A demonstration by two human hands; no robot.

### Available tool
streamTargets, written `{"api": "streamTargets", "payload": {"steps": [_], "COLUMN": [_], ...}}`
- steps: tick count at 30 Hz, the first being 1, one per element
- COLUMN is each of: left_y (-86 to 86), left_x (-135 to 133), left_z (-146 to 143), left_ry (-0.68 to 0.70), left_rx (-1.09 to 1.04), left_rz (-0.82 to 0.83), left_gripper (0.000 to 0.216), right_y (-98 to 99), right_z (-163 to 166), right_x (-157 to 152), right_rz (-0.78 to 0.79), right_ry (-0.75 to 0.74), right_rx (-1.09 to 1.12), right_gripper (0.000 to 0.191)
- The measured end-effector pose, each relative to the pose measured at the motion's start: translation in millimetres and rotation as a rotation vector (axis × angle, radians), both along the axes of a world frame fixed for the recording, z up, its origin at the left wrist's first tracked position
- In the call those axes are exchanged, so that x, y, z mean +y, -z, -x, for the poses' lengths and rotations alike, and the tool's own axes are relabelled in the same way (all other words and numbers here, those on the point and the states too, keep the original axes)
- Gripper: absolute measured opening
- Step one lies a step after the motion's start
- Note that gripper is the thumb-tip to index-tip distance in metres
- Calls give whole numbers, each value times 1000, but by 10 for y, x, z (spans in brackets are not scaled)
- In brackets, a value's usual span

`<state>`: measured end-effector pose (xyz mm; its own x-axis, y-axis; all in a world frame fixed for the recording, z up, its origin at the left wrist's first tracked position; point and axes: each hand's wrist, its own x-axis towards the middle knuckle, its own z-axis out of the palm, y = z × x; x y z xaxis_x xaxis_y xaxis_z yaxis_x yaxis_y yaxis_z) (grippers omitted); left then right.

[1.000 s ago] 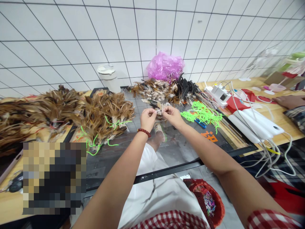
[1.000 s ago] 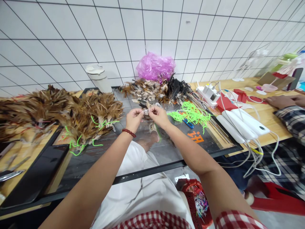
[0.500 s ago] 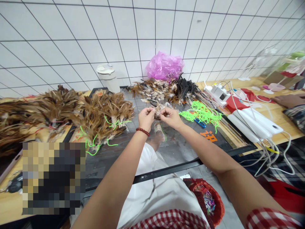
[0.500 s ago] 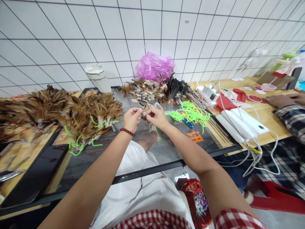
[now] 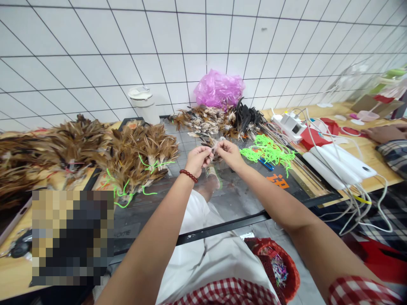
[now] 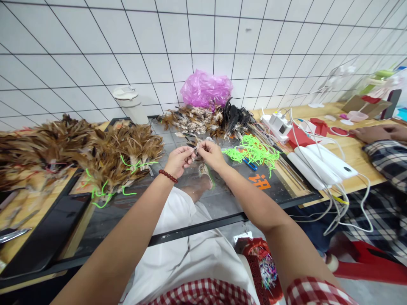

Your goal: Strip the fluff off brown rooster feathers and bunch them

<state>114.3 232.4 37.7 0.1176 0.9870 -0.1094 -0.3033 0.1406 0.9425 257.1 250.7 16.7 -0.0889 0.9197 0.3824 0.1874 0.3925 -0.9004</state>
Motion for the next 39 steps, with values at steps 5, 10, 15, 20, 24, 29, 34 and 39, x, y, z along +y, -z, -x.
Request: {"api": "streamTargets", "payload": {"steps": [5,10,15,20,24,29,34,39], "left_y": [20,46,50,60,80,65,56,52], "left_x": [10,27,8,8,50,58,37,44], "left_z": [-21,-15,1,-15,-2,15,-3,19], "left_ry": [-46,-34,55,19,-66,-76,-77,-84], "left_rx": [79,129,214,245,84,39,88,-13], "left_rz": [49,17,-60,-65,-32,-28,-28,0], "left_gripper": [18,12,10,14,15,15,18,19], "right_y": [-22,-48,-51,-60,-77,-85,-150,-182], "right_z": [-4,-25,-58,-83,-102,-73,-60,-62], "right_x": [-2,1,27,56,37,-14,-56,-80], "right_rz": [-53,-221,-231,-201,-174,-160,-235,-246], "right_ry": [33,-2,-73,-53,-2,-25,9,-53], "right_rx": [-30,-112,-135,-128,-153,-254,-201,-178], "right_gripper": [16,14,17,22,24,17,17,17]}}
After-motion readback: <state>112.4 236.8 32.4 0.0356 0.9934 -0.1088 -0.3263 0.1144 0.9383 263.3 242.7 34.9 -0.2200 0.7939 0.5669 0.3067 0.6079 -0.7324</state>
